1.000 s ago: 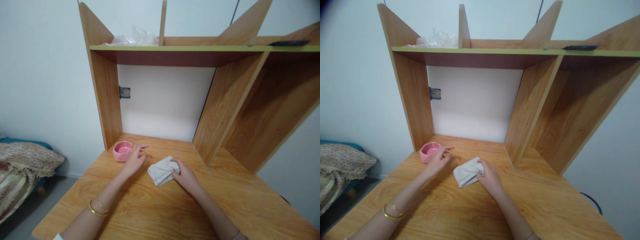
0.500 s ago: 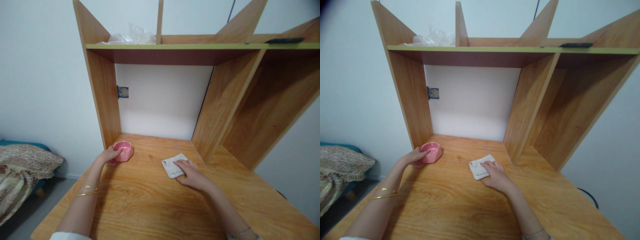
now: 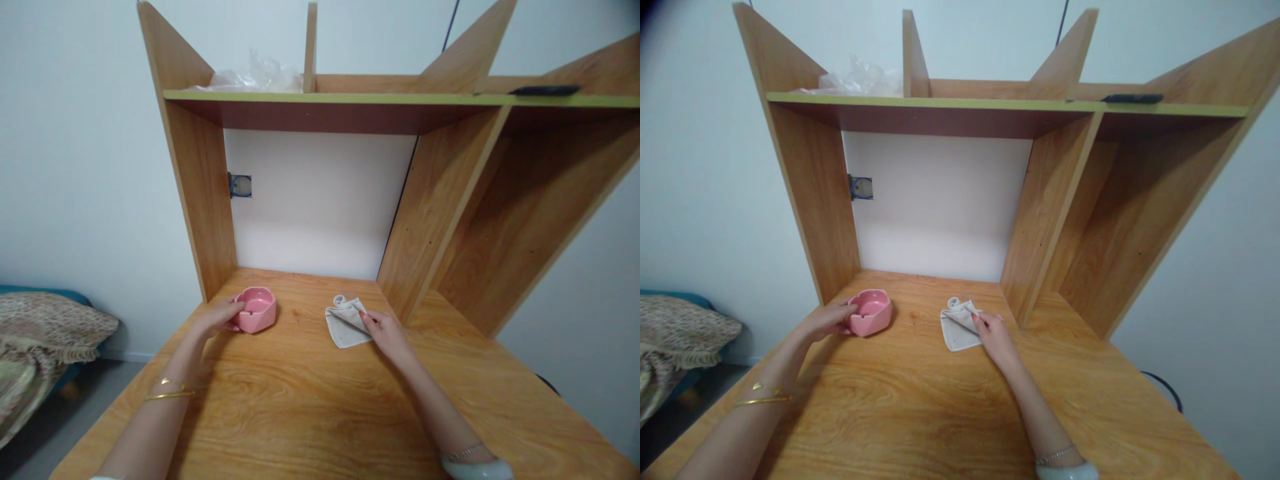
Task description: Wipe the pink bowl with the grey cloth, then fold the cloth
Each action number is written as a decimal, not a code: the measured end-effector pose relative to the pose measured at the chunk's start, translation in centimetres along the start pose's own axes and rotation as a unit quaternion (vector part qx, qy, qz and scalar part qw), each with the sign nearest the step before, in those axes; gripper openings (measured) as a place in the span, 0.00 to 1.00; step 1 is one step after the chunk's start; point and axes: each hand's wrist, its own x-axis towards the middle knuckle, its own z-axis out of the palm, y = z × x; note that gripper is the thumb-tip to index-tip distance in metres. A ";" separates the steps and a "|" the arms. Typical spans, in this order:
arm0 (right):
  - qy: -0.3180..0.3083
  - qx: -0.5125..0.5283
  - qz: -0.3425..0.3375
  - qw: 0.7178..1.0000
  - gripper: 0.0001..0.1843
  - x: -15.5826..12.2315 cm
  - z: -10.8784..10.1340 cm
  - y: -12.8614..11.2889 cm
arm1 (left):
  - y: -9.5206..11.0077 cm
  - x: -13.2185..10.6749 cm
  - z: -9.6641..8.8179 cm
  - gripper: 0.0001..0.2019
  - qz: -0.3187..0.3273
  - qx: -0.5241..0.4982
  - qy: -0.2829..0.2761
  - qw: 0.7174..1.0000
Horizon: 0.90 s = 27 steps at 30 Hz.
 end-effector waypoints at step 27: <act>0.348 -0.098 -0.106 0.926 0.15 -1.1 -4.6 -2.0 | -2.2 -0.7 12.1 0.24 0.070 -0.056 -0.070 0.994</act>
